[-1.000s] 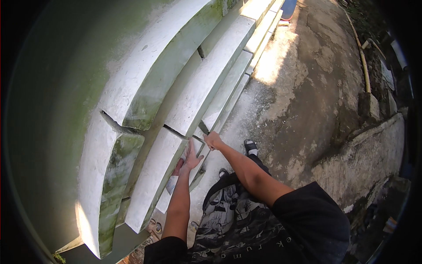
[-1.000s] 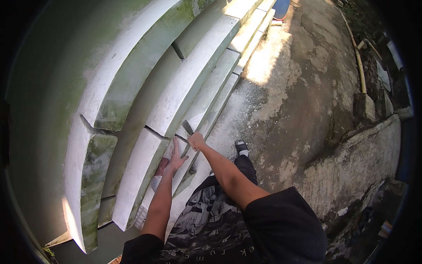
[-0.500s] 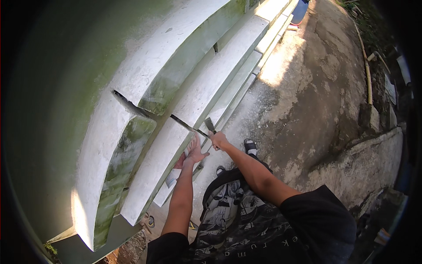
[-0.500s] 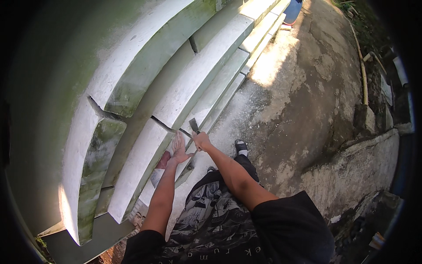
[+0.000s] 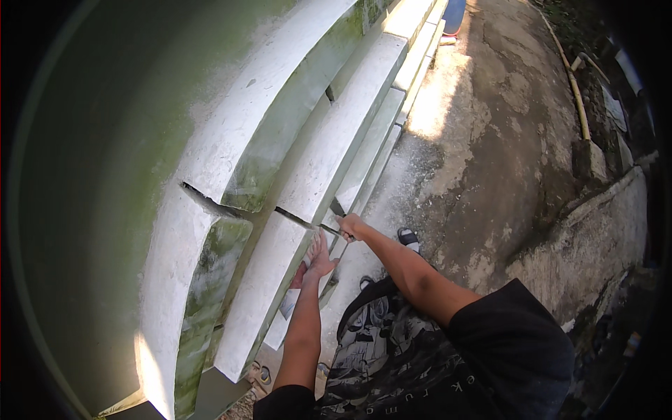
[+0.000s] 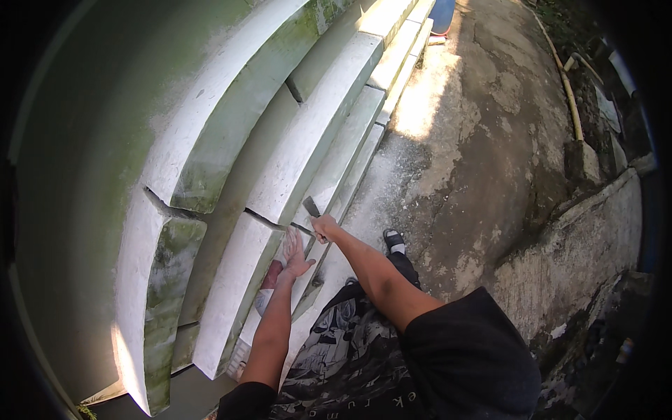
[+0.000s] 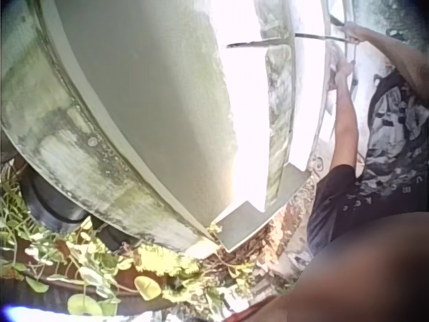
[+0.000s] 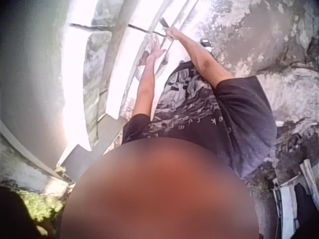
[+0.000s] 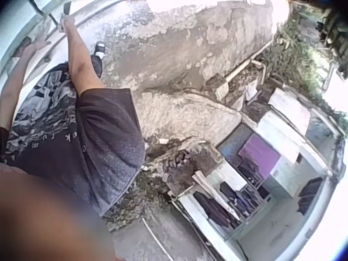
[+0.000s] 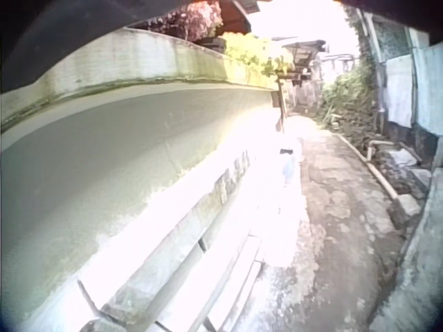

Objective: Sawing a gap into a concrete ledge or step outdoors.

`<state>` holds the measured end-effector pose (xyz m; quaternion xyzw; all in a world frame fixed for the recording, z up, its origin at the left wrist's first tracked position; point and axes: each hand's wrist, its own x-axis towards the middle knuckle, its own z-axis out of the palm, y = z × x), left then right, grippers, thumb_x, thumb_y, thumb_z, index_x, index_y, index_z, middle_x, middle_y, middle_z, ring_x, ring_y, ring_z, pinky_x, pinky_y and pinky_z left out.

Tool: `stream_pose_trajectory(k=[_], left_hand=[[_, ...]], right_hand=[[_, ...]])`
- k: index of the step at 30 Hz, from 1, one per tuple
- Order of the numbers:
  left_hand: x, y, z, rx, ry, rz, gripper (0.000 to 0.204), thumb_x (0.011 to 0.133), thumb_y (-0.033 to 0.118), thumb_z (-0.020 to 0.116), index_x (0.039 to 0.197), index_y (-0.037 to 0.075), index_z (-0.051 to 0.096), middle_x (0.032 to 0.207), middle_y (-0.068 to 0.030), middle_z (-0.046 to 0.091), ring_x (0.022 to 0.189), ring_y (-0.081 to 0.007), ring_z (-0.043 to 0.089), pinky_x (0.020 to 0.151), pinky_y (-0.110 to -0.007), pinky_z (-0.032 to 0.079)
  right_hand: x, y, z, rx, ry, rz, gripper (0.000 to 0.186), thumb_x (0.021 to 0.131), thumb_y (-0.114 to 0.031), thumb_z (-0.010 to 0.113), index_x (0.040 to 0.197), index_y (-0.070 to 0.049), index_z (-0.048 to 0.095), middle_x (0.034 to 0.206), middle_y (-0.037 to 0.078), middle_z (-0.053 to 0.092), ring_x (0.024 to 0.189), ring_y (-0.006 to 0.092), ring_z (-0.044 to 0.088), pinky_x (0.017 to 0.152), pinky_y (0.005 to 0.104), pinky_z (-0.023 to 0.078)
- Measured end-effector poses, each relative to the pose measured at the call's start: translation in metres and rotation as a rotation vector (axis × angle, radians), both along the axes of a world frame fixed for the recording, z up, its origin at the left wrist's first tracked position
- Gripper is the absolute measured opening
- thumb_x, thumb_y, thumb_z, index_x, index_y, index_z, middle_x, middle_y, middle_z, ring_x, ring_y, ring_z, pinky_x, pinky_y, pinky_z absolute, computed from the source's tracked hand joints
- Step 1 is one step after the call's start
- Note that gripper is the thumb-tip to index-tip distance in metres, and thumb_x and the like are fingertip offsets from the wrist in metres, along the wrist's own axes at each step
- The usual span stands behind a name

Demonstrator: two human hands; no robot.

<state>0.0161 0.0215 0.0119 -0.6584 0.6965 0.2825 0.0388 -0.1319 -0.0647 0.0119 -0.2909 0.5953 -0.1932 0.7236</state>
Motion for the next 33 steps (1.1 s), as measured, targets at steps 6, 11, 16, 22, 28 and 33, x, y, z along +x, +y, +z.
stream_pose_trajectory(k=[6, 11, 16, 22, 28, 33], left_hand=[[0.005, 0.002, -0.002, -0.005, 0.022, 0.011, 0.114, 0.068, 0.022, 0.070, 0.138, 0.013, -0.018, 0.146, -0.0179, -0.011, 0.135, -0.0371, -0.004, 0.105, -0.054, 0.003], [0.002, 0.002, -0.001, -0.022, 0.017, -0.012, 0.114, 0.067, 0.020, 0.071, 0.139, 0.013, -0.018, 0.146, -0.0151, -0.016, 0.135, -0.0364, -0.004, 0.105, -0.054, 0.004], [0.008, 0.007, -0.008, -0.057, 0.019, -0.021, 0.113, 0.066, 0.019, 0.070, 0.139, 0.012, -0.016, 0.146, -0.0151, -0.017, 0.135, -0.0350, -0.008, 0.106, -0.053, 0.004], [0.008, 0.003, -0.009, -0.031, -0.002, -0.043, 0.117, 0.063, 0.021, 0.074, 0.138, 0.006, -0.014, 0.145, -0.0203, -0.014, 0.135, -0.0318, -0.014, 0.108, -0.046, -0.003], [0.001, 0.001, -0.008, -0.031, -0.036, -0.039, 0.116, 0.063, 0.019, 0.071, 0.138, 0.007, -0.016, 0.144, -0.0213, -0.015, 0.134, -0.0319, -0.015, 0.107, -0.047, -0.003], [0.006, 0.004, -0.014, -0.046, -0.052, -0.050, 0.116, 0.063, 0.021, 0.071, 0.138, 0.007, -0.016, 0.144, -0.0207, -0.016, 0.135, -0.0312, -0.015, 0.107, -0.046, -0.002]], right_hand=[[-0.014, 0.027, 0.007, -0.139, 0.134, 0.089, 0.056, 0.088, -0.042, 0.049, 0.057, 0.005, 0.050, 0.046, 0.010, 0.048, 0.033, 0.0180, 0.045, 0.031, 0.0306, 0.037], [-0.004, 0.005, -0.001, 0.019, -0.119, -0.027, 0.056, 0.088, -0.041, 0.048, 0.057, 0.005, 0.049, 0.046, 0.011, 0.047, 0.033, 0.0194, 0.046, 0.030, 0.0327, 0.034], [-0.016, 0.036, 0.009, -0.112, 0.115, 0.068, 0.056, 0.087, -0.040, 0.049, 0.052, 0.004, 0.051, 0.046, 0.011, 0.050, 0.034, 0.0197, 0.048, 0.032, 0.0336, 0.040], [-0.012, 0.002, 0.014, -0.130, 0.015, 0.042, 0.054, 0.086, -0.040, 0.050, 0.056, 0.004, 0.049, 0.046, 0.011, 0.049, 0.033, 0.0185, 0.046, 0.031, 0.0321, 0.037], [-0.019, 0.028, 0.013, -0.210, 0.223, 0.120, 0.058, 0.086, -0.044, 0.048, 0.048, 0.001, 0.049, 0.042, 0.010, 0.048, 0.033, 0.0202, 0.050, 0.034, 0.0334, 0.042], [-0.016, -0.001, 0.004, -0.245, 0.236, 0.181, 0.060, 0.086, -0.045, 0.047, 0.047, 0.001, 0.050, 0.042, 0.010, 0.050, 0.034, 0.0205, 0.052, 0.037, 0.0328, 0.045]])
